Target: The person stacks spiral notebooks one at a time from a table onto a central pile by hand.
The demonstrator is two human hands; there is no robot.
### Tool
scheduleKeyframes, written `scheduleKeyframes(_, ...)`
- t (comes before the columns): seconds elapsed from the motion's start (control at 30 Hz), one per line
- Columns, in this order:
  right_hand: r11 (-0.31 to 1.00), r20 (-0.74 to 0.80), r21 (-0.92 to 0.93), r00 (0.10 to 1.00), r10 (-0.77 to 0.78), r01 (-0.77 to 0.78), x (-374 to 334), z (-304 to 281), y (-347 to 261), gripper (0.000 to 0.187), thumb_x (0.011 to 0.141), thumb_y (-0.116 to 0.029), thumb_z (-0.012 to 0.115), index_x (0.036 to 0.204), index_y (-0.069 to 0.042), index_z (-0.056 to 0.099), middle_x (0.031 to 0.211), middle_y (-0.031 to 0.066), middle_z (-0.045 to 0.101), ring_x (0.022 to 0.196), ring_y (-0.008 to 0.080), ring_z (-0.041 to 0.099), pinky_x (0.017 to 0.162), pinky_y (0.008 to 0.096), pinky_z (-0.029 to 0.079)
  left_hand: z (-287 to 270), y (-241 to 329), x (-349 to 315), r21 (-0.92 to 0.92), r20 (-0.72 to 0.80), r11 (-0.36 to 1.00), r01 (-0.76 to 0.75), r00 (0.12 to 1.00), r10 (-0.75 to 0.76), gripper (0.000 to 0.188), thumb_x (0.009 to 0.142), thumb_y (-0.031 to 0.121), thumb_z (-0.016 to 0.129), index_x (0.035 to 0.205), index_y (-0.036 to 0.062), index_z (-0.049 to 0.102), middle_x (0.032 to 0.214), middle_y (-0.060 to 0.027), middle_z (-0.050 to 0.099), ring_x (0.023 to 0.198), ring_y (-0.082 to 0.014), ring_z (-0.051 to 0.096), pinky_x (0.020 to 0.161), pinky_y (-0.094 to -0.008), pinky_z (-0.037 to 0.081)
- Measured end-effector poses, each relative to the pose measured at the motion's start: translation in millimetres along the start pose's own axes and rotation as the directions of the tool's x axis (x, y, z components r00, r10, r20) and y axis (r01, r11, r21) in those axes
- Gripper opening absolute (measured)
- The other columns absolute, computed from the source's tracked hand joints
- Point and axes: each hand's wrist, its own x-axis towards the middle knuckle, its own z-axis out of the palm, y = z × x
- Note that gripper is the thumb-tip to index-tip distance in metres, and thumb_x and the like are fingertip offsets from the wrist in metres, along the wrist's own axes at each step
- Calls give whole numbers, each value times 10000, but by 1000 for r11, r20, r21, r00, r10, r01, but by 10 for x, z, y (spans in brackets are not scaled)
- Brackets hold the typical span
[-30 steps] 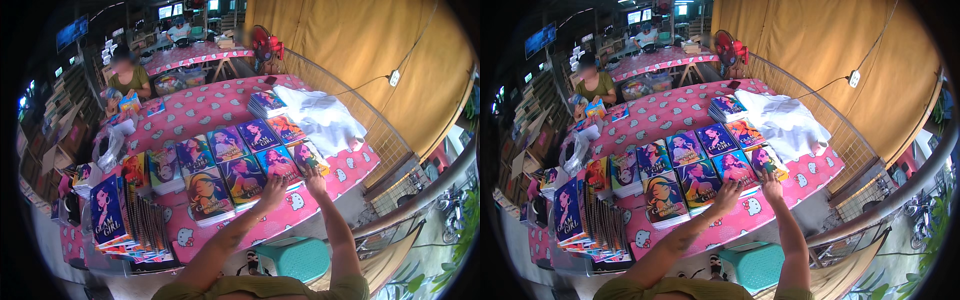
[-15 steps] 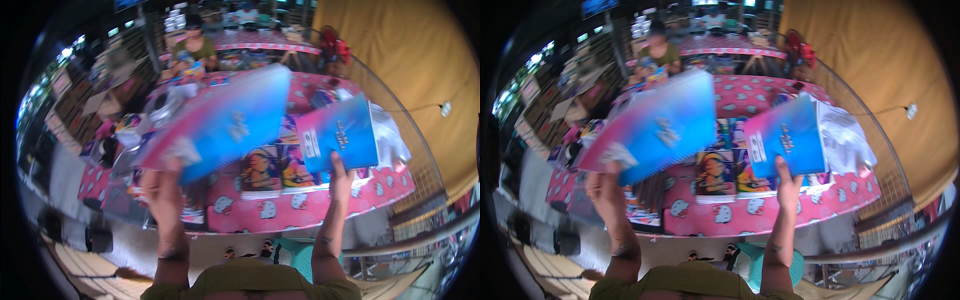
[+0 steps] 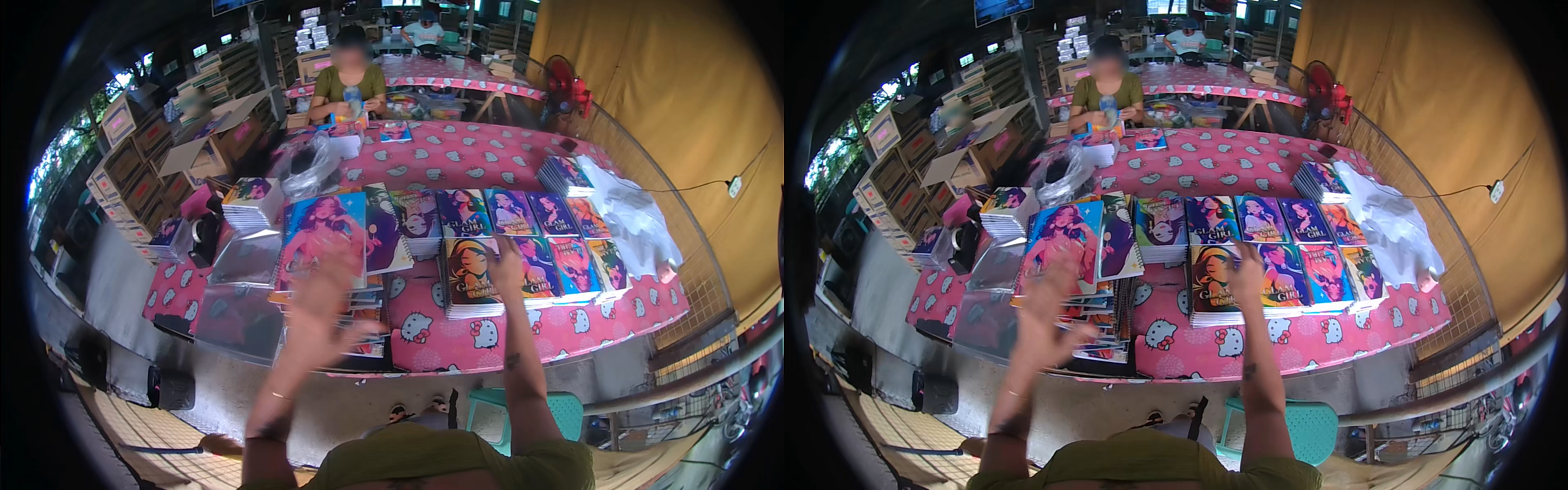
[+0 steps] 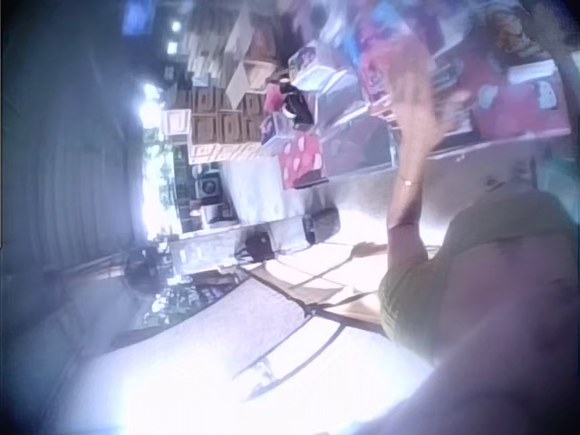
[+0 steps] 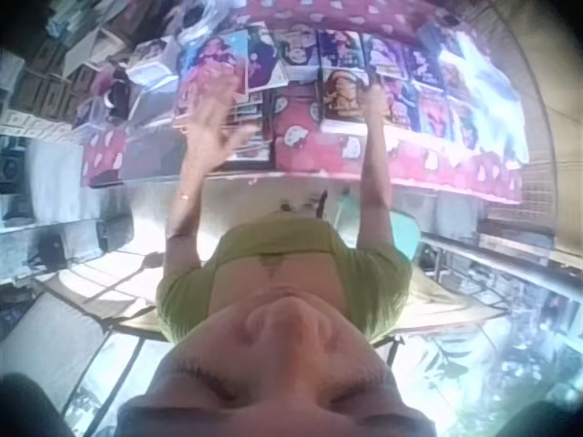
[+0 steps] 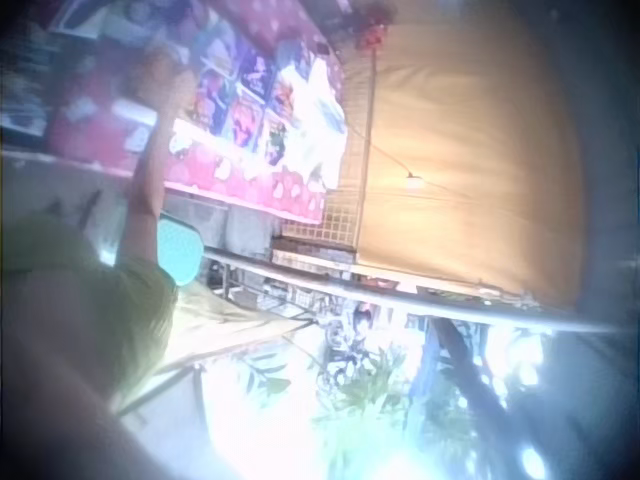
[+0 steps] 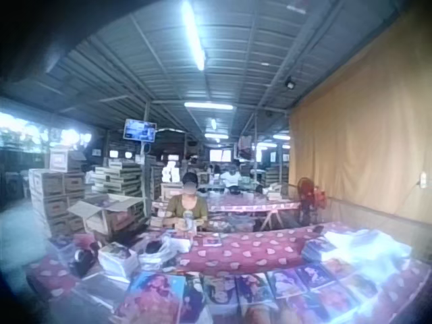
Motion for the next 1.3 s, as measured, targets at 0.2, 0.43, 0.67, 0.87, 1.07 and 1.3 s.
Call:
scheduleKeyframes(0.2, 798, 103, -573, 951, 293, -184, -397, -43, 598, 514, 808, -380, 630, 1209, -70, 539, 1233, 217, 542, 1142, 406, 531, 905, 530, 463, 2565, 411, -188, 58, 149, 990, -127, 982, 117, 522, 861, 244, 630, 1301, -8, 506, 1302, -220, 524, 1286, -355, 444, 1069, -489, 325)
scheduleKeyframes(0.43, 945, 71, -197, 958, 278, -260, -26, -832, 693, 278, 862, -155, 555, 1075, 15, 610, 901, 189, 658, 807, 275, 656, 742, 367, 524, 2113, 619, 266, -91, 308, 989, 118, 948, -84, 314, 845, 130, 602, 1133, 6, 581, 863, -161, 657, 778, -277, 665, 649, -406, 529)
scheduleKeyframes(0.67, 781, -184, 603, 981, -62, 163, 323, -593, -1173, 377, 796, 93, 474, 1144, 11, 594, 1059, 107, 636, 986, 175, 596, 876, 306, 464, -425, 355, -132, -191, -791, 980, 52, 584, -185, 301, 915, 48, 495, 1197, -16, 580, 1096, -243, 616, 998, -312, 624, 878, -445, 460)
scheduleKeyframes(0.87, 552, 219, 560, 533, -817, 617, 541, 387, -1800, 533, 701, 156, 452, 1139, -70, 654, 1194, 158, 614, 1272, 276, 492, 1077, 356, 353, -755, -170, -46, 450, -241, 889, 84, 970, 31, 311, 899, 10, 540, 1199, 19, 625, 1243, -176, 617, 1135, -358, 604, 946, -421, 482)
scheduleKeyframes(1.07, 854, 109, 419, 917, -384, 308, 638, 1034, -1131, 561, 727, 72, 544, 1272, -59, 565, 1409, 168, 465, 1307, 334, 454, 1090, 478, 333, -772, -550, -74, -158, 148, 957, 244, 964, -222, 463, 913, 268, 600, 1283, -9, 562, 1284, -203, 580, 1146, -294, 596, 1027, -403, 414)
scheduleKeyframes(1.3, 901, 540, -85, 779, -318, 426, 451, 2085, -1318, 353, 848, -129, 605, 1199, -93, 588, 1047, 166, 642, 983, 317, 643, 809, 408, 512, 250, -3993, -1111, -355, 166, 501, 789, 581, -797, 566, 943, 475, 509, 1239, -4, 559, 1183, -133, 590, 1117, -213, 512, 991, -327, 364)
